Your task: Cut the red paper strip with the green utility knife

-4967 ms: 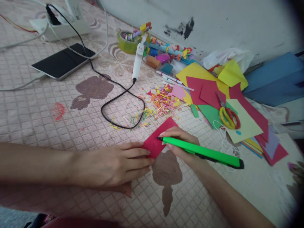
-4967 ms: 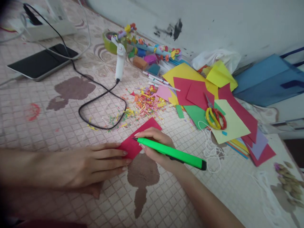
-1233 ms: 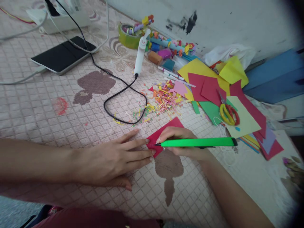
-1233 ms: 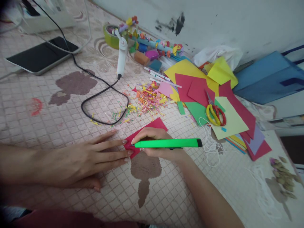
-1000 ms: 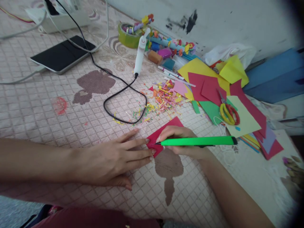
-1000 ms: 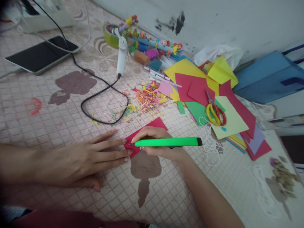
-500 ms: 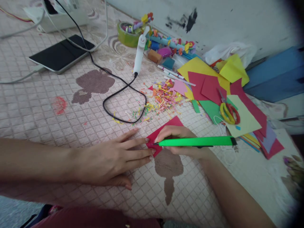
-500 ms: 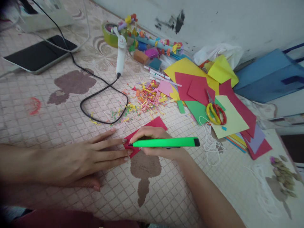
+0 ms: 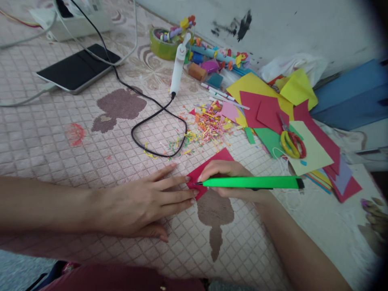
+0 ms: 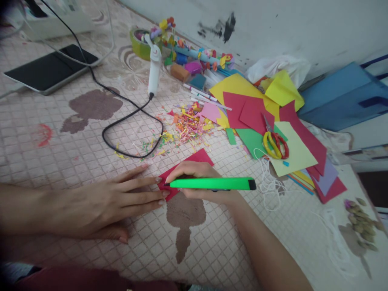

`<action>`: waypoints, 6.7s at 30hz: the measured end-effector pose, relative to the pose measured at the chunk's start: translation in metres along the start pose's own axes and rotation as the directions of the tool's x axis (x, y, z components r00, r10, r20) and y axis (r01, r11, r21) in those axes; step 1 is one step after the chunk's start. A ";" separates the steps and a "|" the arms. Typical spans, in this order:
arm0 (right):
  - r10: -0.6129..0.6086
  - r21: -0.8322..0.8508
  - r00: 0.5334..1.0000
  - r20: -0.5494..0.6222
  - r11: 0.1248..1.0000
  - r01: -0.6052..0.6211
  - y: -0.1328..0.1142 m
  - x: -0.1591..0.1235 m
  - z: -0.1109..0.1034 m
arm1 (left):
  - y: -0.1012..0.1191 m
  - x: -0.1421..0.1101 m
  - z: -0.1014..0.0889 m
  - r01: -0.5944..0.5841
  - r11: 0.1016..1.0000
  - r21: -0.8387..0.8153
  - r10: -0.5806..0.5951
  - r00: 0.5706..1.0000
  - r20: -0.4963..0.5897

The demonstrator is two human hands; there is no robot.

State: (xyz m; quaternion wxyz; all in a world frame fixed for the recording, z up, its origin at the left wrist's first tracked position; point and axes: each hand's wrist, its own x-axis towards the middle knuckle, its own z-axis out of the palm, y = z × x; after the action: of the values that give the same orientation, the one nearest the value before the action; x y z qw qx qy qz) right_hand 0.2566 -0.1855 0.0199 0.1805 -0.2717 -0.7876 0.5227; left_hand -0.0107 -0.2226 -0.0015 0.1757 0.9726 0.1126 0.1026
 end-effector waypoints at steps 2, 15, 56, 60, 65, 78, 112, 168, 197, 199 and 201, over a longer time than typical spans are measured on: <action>0.002 -0.006 1.000 -0.004 1.000 -0.002 -0.002 0.000 0.001 | 0.000 0.000 0.000 0.006 1.000 -0.016 -0.006 1.000 -0.004; 0.034 -0.023 0.997 -0.073 0.999 -0.036 -0.004 -0.007 0.008 | 0.003 0.002 -0.001 0.015 1.000 -0.011 -0.015 0.999 -0.034; 0.003 -0.019 0.997 -0.072 1.000 -0.004 -0.001 -0.007 0.009 | 0.002 0.005 0.006 0.133 0.987 0.089 -0.128 0.990 -0.061; -0.004 -0.012 0.998 -0.066 1.000 0.004 0.004 -0.008 0.009 | 0.000 0.007 0.006 0.134 0.988 0.083 -0.129 0.990 -0.057; -0.007 -0.006 0.998 -0.069 1.000 0.006 0.006 -0.008 0.009 | 0.000 0.008 0.006 0.139 0.987 0.084 -0.134 0.989 -0.060; -0.023 0.002 0.998 -0.051 1.000 0.023 0.007 -0.008 0.007 | 0.000 0.008 0.004 0.134 0.987 0.084 -0.129 0.990 -0.058; -0.048 0.047 0.999 -0.009 0.998 0.048 0.008 -0.007 0.002 | -0.001 0.009 0.004 0.140 0.982 0.129 -0.137 0.990 -0.029; -0.086 0.075 0.996 0.019 0.994 0.085 0.014 -0.005 -0.002 | -0.001 0.008 0.005 0.133 0.987 0.089 -0.127 0.990 -0.066; -0.073 0.113 0.997 0.037 0.991 0.068 0.015 -0.004 -0.003 | -0.001 0.008 0.006 0.139 0.985 0.104 -0.136 0.990 -0.034; -0.070 0.111 0.997 0.036 0.992 0.066 0.015 -0.004 -0.003 | -0.002 0.008 0.006 0.137 0.985 0.100 -0.134 0.990 -0.042; -0.069 0.114 0.997 0.032 0.991 0.065 0.015 -0.004 -0.003 | -0.002 0.008 0.006 0.137 0.986 0.096 -0.133 0.990 -0.049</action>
State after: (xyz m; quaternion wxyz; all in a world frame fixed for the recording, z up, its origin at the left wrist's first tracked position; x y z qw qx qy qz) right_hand 0.2655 -0.1811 0.0074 0.1986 -0.2250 -0.7687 0.5648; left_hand -0.0019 -0.2205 -0.0063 0.1315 0.9678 0.1869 0.1053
